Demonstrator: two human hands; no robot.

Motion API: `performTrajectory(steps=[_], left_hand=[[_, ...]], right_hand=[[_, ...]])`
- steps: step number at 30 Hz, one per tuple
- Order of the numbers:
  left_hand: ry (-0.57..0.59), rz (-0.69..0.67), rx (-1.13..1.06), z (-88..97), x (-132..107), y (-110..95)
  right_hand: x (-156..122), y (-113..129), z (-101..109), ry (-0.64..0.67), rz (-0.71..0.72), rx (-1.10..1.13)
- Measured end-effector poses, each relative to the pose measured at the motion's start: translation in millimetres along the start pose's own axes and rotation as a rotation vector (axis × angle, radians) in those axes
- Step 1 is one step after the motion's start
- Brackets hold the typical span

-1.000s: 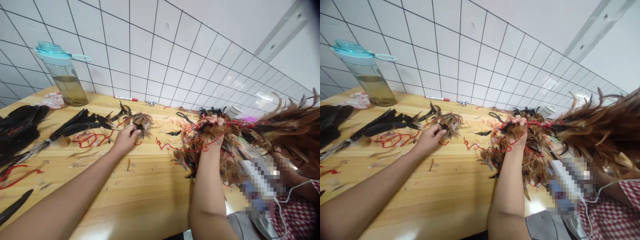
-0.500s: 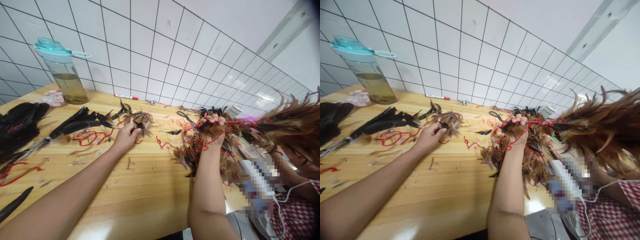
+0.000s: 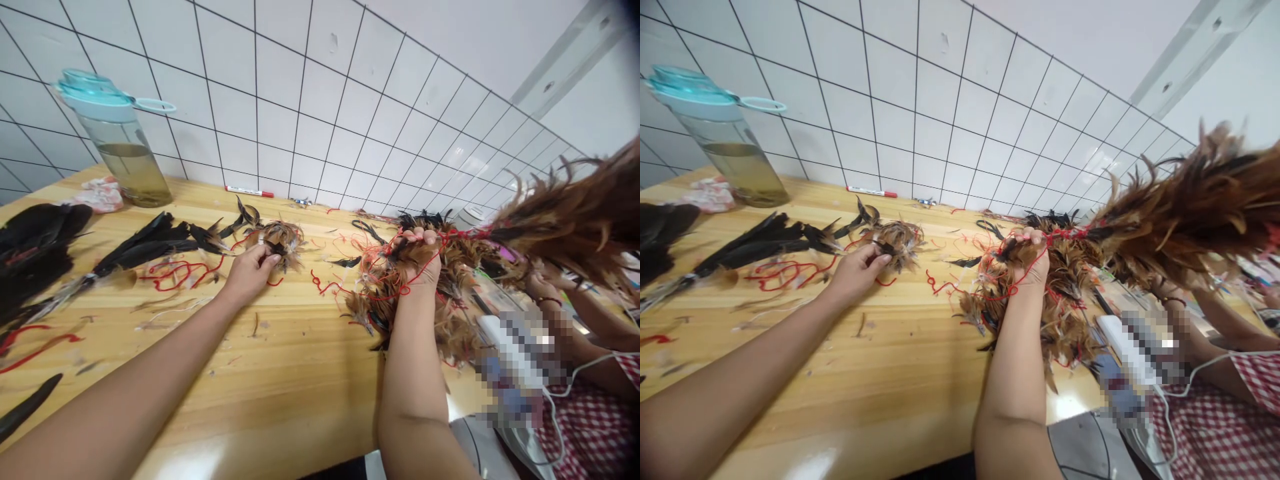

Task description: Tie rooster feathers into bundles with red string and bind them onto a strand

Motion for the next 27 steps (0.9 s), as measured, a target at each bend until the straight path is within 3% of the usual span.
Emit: performTrajectory(steps=[6,11,18,27], left_hand=[[-0.011,-0.006,0.001,1.7,0,0],[-0.017,-0.023,0.002,1.9,1,-2],[-0.017,-0.022,-0.001,1.2,1,-1],[-0.016,-0.027,0.006,0.1,1,-2]], right_hand=[[13,-14,19,-0.107,-0.014,-0.074],[20,-30,44,-0.247,-0.031,-0.310],[19,-61,85,-0.444,-0.232,-0.547],[9,-88,102,-0.452,-0.332,-0.689]])
Point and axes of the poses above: each hand's wrist, its own x-axis towards the middle knuckle, its own z-axis out of the back of the hand, y = z × x, the point moved 9 cm from there along x, towards the middle knuckle, and after that the axes turned 14 degrees about -y, right-handed, at the moved point
